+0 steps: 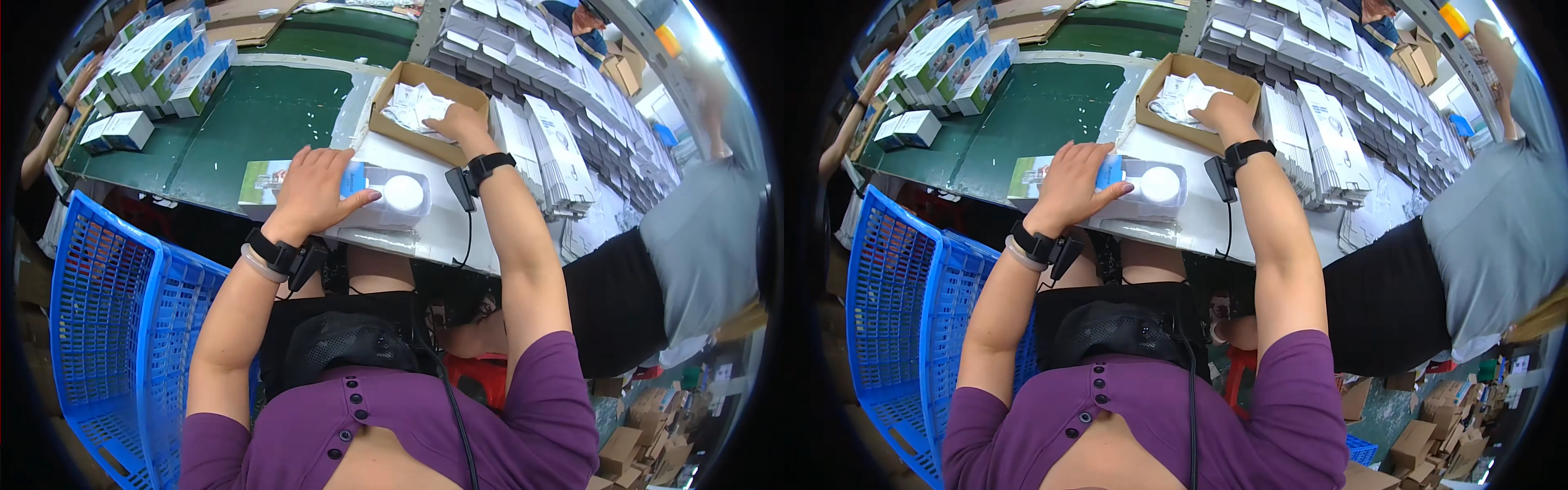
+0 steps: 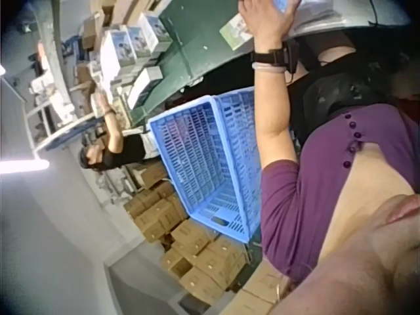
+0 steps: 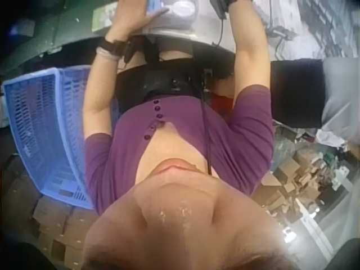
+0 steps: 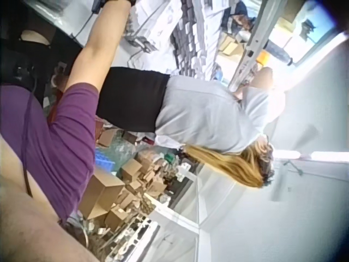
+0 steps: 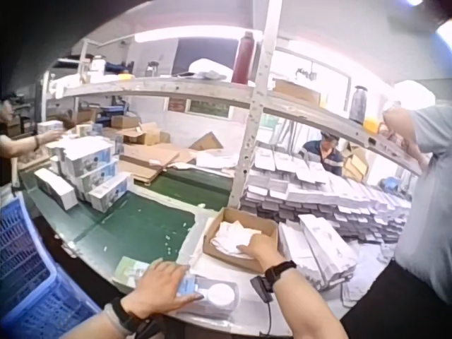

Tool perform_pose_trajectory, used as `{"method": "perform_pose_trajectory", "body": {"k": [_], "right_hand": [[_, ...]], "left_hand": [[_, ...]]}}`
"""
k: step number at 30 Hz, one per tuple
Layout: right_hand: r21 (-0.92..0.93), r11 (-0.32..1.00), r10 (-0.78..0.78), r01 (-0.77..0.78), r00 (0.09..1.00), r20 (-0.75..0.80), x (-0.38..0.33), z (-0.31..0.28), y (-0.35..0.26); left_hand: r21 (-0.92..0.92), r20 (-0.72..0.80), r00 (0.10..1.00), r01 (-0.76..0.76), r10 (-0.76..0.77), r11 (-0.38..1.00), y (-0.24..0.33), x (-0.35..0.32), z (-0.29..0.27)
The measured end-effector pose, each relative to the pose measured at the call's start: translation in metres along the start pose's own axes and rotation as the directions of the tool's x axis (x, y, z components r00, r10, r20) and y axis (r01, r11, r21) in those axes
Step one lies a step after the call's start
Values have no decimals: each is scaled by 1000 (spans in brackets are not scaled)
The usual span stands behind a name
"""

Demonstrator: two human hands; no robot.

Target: Packing manufactured items into small cardboard boxes at a factory workbench.

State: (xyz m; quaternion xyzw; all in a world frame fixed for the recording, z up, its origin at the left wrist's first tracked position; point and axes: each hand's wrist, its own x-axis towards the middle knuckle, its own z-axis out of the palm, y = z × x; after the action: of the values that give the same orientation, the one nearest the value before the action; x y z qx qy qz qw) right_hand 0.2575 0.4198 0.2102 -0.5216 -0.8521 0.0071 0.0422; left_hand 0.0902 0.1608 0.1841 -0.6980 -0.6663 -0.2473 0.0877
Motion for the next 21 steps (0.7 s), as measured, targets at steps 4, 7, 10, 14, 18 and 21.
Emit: {"method": "perform_pose_trajectory", "body": {"k": [4, 7, 10, 14, 18, 21], "right_hand": [[-45, 998, 49, -40, 974, 223, 7, 0, -6], [-21, 1000, 24, -23, 998, 50, 19, 25, 13], [294, 941, -139, 167, 984, -115, 1, 20, 6], [431, 831, -203, 350, 914, -351, -46, 4, -3], [382, 732, -351, 564, 793, -498, -85, -4, -6], [431, 666, -421, 609, 784, -457, -111, -7, -15]], "left_hand": [[-13, -23, 999, 21, -21, 1000, -1, -3, 3], [-28, -28, 1000, 5, -6, 1000, 1, 1, 5], [-28, -6, 999, 32, -32, 999, -3, -4, 4], [-42, -1, 999, 37, -37, 998, -2, -4, 3], [-17, 84, 996, 46, -44, 999, -1, -4, -3], [-26, 95, 995, 13, -10, 1000, -1, -6, -4]]}}
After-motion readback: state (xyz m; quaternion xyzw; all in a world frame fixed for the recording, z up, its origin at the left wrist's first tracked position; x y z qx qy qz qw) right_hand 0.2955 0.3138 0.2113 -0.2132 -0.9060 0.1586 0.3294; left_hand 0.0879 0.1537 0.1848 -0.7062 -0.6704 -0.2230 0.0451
